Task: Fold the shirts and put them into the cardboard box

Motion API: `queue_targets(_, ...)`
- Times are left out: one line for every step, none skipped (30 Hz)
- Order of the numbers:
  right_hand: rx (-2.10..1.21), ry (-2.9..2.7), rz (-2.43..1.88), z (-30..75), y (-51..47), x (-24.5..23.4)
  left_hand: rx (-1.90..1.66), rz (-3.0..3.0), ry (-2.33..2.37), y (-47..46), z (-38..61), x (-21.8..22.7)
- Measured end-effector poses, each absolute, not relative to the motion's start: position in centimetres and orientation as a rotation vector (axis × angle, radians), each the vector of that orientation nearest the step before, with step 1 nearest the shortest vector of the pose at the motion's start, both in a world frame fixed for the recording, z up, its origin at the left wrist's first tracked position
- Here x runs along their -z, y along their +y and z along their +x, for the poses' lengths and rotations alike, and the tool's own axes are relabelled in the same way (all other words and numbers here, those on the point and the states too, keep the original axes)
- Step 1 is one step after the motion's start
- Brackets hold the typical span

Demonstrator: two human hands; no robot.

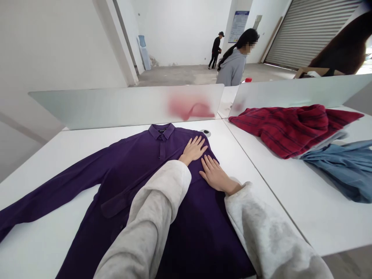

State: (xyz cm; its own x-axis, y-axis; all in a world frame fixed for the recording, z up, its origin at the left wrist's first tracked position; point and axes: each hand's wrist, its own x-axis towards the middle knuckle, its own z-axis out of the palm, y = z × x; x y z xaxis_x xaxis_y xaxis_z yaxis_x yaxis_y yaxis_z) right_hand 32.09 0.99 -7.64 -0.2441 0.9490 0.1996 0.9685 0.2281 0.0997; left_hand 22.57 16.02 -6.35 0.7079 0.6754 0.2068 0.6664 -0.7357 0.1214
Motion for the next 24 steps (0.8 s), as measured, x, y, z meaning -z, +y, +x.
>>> queue_targets(0.304, -2.384, -1.87, 32.1, 1.0, 7.7, -0.412, 2.859, 1.185, 15.9, 22.6, 6.3)
queue_targets(0.297, -2.386, -1.871, 32.1, 1.0, 7.7, -0.455, 2.854, 1.236, 15.7, 22.6, 6.1)
queue_targets(0.29, -2.39, -1.87, 32.1, 1.0, 7.7, -0.493, 2.854, 1.274, 15.3, 22.5, 6.0)
queue_targets(0.284, -2.392, -1.868, 32.1, 1.1, 7.7, -0.524, 2.86, 1.3, 14.9, 22.4, 5.9)
queue_targets(0.28, -2.393, -1.864, 32.2, 1.1, 7.7, -0.545, 2.869, 1.318, 14.4, 22.1, 5.7)
queue_targets(0.276, -2.392, -1.858, 32.2, 1.1, 7.7, -0.555, 2.878, 1.333, 13.9, 21.7, 5.6)
queue_targets(0.272, -2.388, -1.852, 32.3, 1.2, 7.8, -0.56, 2.884, 1.35, 13.4, 21.2, 5.4)
queue_targets(0.269, -2.382, -1.847, 32.3, 1.2, 7.8, -0.551, 2.886, 1.379, 12.8, 20.4, 5.1)
queue_targets(0.267, -2.376, -1.843, 32.4, 1.3, 8.0, -0.522, 2.886, 1.423, 12.2, 19.4, 4.7)
queue_targets(0.268, -2.372, -1.835, 32.5, 1.3, 8.1, -0.476, 2.888, 1.474, 11.6, 18.2, 4.1)
queue_targets(0.272, -2.371, -1.826, 32.5, 1.3, 8.2, -0.421, 2.892, 1.524, 11.0, 16.8, 3.2)
queue_targets(0.282, -2.37, -1.814, 32.6, 1.4, 8.3, -0.366, 2.899, 1.569, 10.3, 15.2, 2.0)
queue_targets(0.297, -2.369, -1.801, 32.6, 1.4, 8.4, -0.326, 2.914, 1.599, 9.6, 13.5, 0.5)
queue_targets(0.314, -2.365, -1.788, 32.7, 1.3, 8.5, -0.328, 2.926, 1.62, 8.7, 11.6, -1.2)
queue_targets(0.331, -2.359, -1.775, 32.7, 1.3, 8.6, -0.37, 2.947, 1.634, 7.7, 9.6, -3.2)
queue_targets(0.345, -2.351, -1.764, 32.7, 1.3, 8.6, -0.426, 2.963, 1.667, 6.6, 7.6, -5.3)
queue_targets(0.357, -2.343, -1.754, 32.8, 1.2, 8.7, -0.485, 2.96, 1.713, 5.2, 5.5, -7.4)
queue_targets(0.366, -2.336, -1.744, 32.8, 1.2, 8.8, -0.533, 2.936, 1.778, 3.7, 3.6, -9.5)
queue_targets(0.375, -2.332, -1.733, 32.9, 1.2, 8.9, -0.549, 2.903, 1.857, 1.9, 1.7, -11.3)
queue_targets(0.385, -2.331, -1.722, 32.9, 1.2, 9.0, -0.574, 2.874, 1.944, -0.1, -0.1, -12.9)
queue_targets(0.394, -2.331, -1.712, 33.0, 1.2, 9.1, -0.601, 2.828, 2.022, -2.1, -1.7, -14.2)
queue_targets(0.403, -2.334, -1.701, 33.1, 1.3, 9.2, -0.646, 2.751, 2.11, -4.2, -3.2, -15.0)
queue_targets(0.41, -2.336, -1.692, 33.2, 1.4, 9.3, -0.663, 2.639, 2.218, -6.2, -4.5, -15.4)
queue_targets(0.415, -2.338, -1.687, 33.3, 1.5, 9.4, -0.679, 2.498, 2.351, -8.0, -5.7, -15.3)
